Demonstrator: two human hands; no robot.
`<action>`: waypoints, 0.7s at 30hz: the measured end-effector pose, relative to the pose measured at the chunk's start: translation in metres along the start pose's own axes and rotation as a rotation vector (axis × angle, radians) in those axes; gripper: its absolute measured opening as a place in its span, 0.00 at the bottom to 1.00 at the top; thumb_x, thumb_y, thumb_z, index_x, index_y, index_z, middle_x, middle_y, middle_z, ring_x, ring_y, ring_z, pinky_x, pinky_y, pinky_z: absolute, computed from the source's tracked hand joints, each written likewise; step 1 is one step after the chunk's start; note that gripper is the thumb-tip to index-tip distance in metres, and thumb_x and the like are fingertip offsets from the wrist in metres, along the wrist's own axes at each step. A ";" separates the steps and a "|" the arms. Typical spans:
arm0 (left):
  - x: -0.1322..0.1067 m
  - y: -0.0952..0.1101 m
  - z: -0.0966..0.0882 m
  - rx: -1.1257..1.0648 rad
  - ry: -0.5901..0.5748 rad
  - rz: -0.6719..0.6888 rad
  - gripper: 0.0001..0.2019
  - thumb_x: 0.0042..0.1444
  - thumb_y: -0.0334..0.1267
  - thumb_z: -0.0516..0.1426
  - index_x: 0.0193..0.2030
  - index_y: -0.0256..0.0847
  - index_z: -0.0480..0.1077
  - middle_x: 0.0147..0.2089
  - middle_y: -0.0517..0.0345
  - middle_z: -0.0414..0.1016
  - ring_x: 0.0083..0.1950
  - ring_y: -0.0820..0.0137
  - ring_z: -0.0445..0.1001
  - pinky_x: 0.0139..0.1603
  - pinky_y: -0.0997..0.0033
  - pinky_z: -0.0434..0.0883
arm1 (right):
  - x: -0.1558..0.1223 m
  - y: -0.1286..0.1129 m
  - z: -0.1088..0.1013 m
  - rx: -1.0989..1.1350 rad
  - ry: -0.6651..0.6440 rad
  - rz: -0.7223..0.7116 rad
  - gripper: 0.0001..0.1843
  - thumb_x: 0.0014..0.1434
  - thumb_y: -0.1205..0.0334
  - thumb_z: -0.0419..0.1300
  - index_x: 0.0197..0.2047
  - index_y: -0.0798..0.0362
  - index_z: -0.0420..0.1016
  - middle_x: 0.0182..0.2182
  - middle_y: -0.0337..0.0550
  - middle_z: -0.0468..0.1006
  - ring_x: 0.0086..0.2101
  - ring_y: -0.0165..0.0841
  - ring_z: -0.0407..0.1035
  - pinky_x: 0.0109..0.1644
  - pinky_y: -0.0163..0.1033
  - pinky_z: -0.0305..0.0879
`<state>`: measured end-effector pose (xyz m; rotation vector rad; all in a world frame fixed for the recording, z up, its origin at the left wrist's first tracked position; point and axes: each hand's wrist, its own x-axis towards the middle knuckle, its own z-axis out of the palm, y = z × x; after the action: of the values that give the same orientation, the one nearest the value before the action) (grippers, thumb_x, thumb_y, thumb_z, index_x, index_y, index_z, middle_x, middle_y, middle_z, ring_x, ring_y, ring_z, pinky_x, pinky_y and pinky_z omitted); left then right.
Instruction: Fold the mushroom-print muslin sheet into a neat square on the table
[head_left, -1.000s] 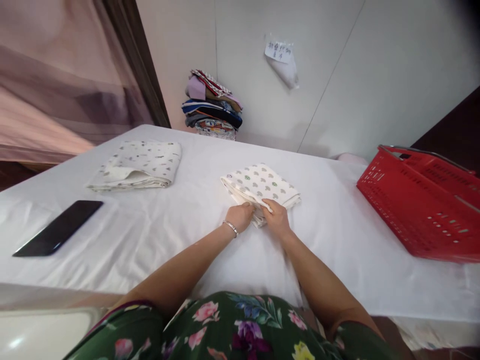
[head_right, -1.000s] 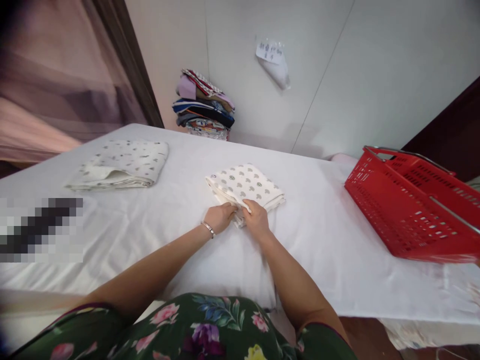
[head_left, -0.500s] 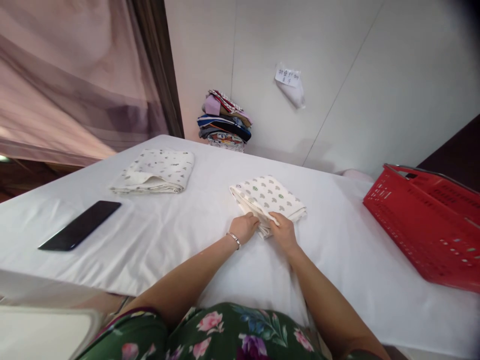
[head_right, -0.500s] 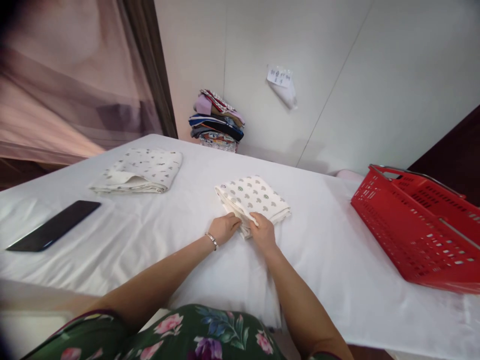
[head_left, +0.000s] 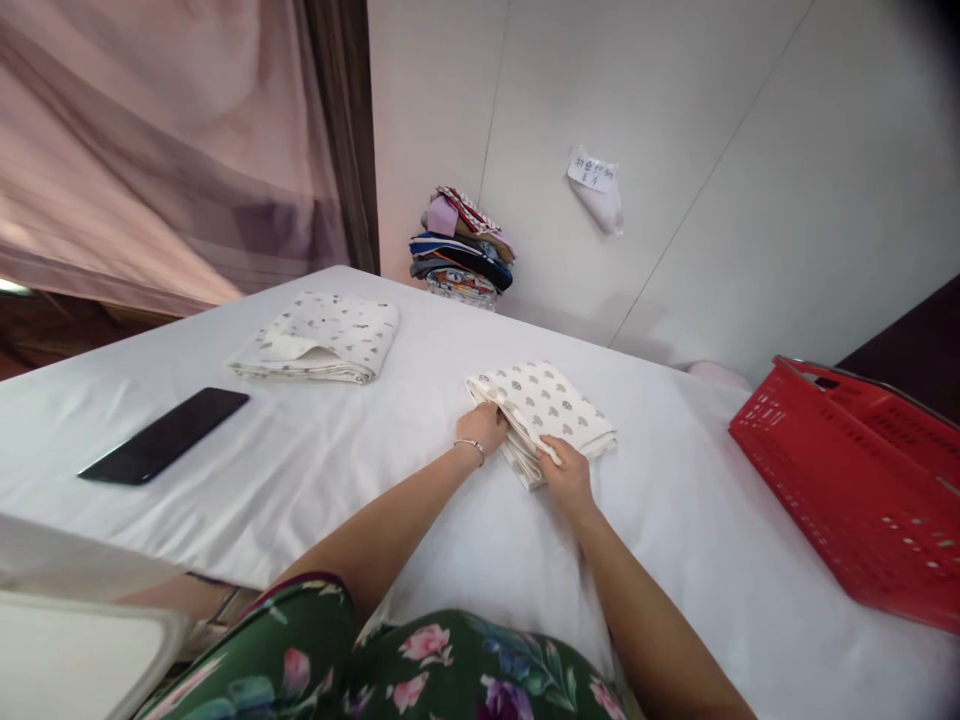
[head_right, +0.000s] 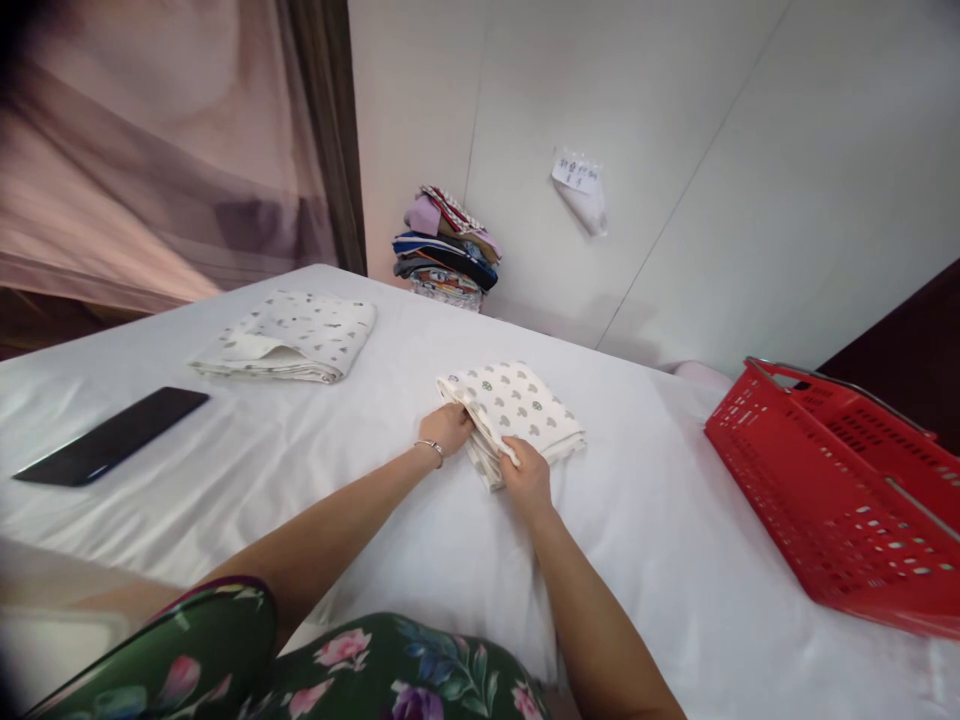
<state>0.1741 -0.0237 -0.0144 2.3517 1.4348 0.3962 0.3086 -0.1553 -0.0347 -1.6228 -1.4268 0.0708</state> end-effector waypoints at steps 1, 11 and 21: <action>0.003 -0.002 0.000 0.000 -0.003 -0.018 0.16 0.56 0.46 0.47 0.45 0.42 0.69 0.46 0.49 0.74 0.45 0.61 0.74 0.40 0.65 0.68 | 0.000 0.000 0.000 -0.009 0.007 -0.004 0.15 0.54 0.61 0.54 0.43 0.52 0.75 0.40 0.44 0.78 0.42 0.36 0.72 0.49 0.42 0.67; 0.021 -0.010 -0.008 -0.006 0.021 -0.075 0.17 0.57 0.45 0.46 0.44 0.41 0.70 0.49 0.45 0.73 0.46 0.58 0.73 0.43 0.61 0.68 | -0.001 -0.003 0.001 -0.053 0.007 -0.030 0.14 0.55 0.61 0.54 0.43 0.51 0.75 0.40 0.44 0.79 0.42 0.37 0.72 0.49 0.43 0.68; 0.041 -0.016 -0.003 -0.129 0.080 -0.200 0.12 0.56 0.39 0.48 0.41 0.41 0.70 0.44 0.47 0.76 0.43 0.60 0.75 0.38 0.65 0.69 | -0.004 -0.002 0.002 -0.205 -0.025 -0.192 0.15 0.58 0.64 0.51 0.46 0.52 0.74 0.42 0.47 0.77 0.44 0.38 0.71 0.50 0.45 0.67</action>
<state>0.1784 0.0202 -0.0172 2.0903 1.6123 0.5158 0.3049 -0.1581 -0.0369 -1.6437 -1.6455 -0.1716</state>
